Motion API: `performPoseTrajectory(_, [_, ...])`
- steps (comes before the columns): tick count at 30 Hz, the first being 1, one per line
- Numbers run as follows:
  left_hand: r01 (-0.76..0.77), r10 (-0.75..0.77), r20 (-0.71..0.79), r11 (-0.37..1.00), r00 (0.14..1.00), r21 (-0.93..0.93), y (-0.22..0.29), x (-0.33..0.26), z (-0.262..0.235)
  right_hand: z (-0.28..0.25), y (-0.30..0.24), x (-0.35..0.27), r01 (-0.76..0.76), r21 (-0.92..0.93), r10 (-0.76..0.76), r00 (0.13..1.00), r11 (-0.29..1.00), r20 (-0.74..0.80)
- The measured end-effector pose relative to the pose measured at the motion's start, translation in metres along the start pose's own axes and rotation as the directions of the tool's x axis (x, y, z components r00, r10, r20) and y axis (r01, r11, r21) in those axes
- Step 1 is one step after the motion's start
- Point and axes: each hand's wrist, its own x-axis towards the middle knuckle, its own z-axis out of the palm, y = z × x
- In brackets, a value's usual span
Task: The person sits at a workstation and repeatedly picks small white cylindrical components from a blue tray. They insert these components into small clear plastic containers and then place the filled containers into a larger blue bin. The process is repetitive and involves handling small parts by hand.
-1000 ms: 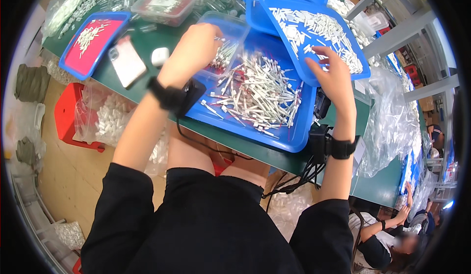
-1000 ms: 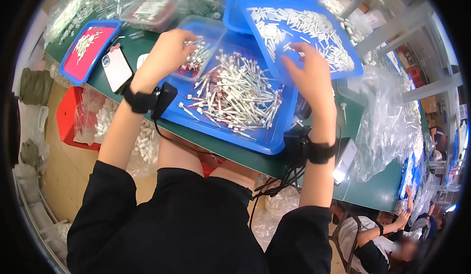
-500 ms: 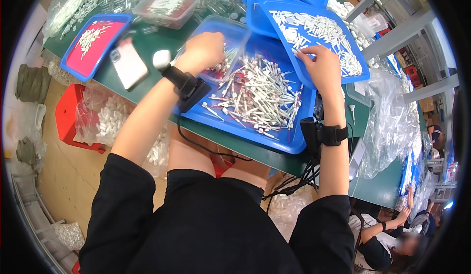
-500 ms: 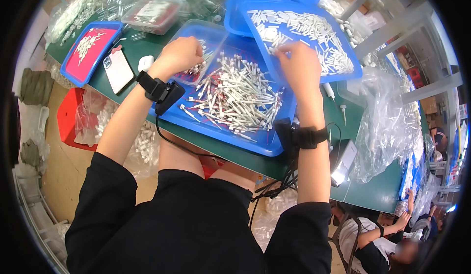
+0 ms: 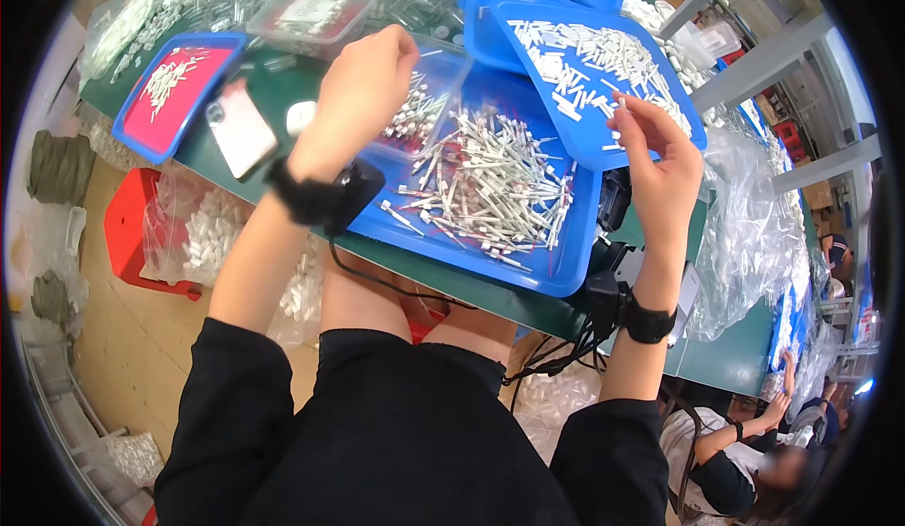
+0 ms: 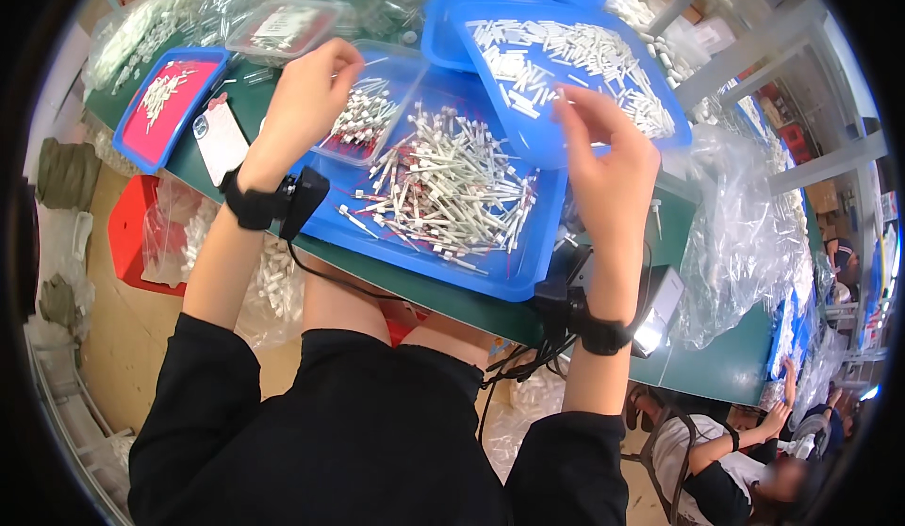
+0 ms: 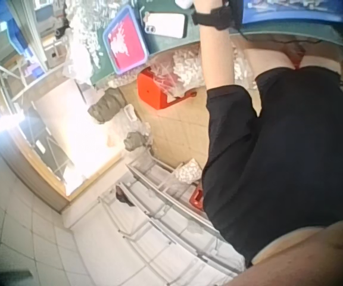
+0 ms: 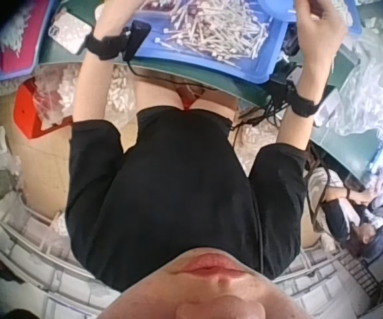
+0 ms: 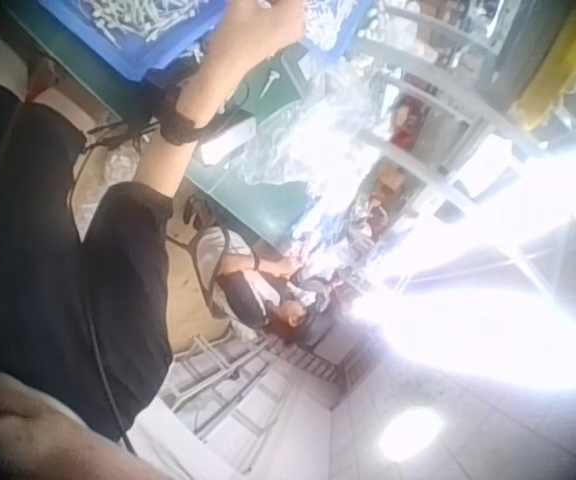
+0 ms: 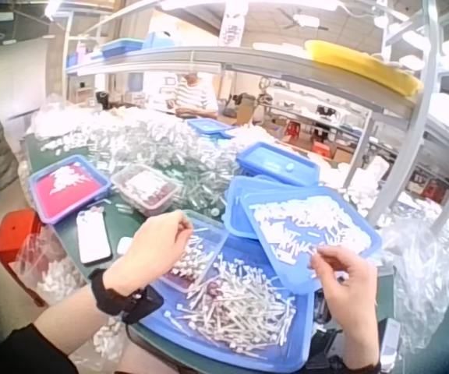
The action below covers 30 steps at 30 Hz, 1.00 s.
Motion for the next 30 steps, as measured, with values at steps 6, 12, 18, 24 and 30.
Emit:
performPoseTrajectory(6, [-0.064, 0.092, 0.024, 0.829, 0.995, -0.555, 0.073, -0.042, -0.043, 0.004, -0.044, -0.025, -0.018, 0.252, -0.043, 0.971, 0.967, 0.236])
performPoseTrajectory(12, [-0.241, 0.228, -0.103, 0.735, 0.968, -0.634, 0.095, -0.061, -0.044, -0.001, -0.059, -0.041, -0.101, 0.435, -0.034, 0.956, 0.895, 0.293])
performPoseTrajectory(18, [-0.511, 0.457, -0.228, 0.764, 0.86, -0.394, 0.099, -0.063, -0.045, -0.016, -0.062, -0.045, -0.224, 0.464, 0.016, 0.912, 0.857, 0.411])
performPoseTrajectory(24, [-0.541, 0.492, -0.259, 0.822, 0.831, -0.176, 0.102, -0.058, -0.041, -0.006, -0.064, -0.052, 0.134, 0.111, -0.161, 0.948, 0.985, 0.275])
performPoseTrajectory(30, [0.262, 0.12, 0.377, 0.531, 0.918, -0.806, 0.092, -0.066, -0.047, -0.005, -0.065, -0.058, 0.3, -0.071, -0.286, 0.945, 0.951, 0.157])
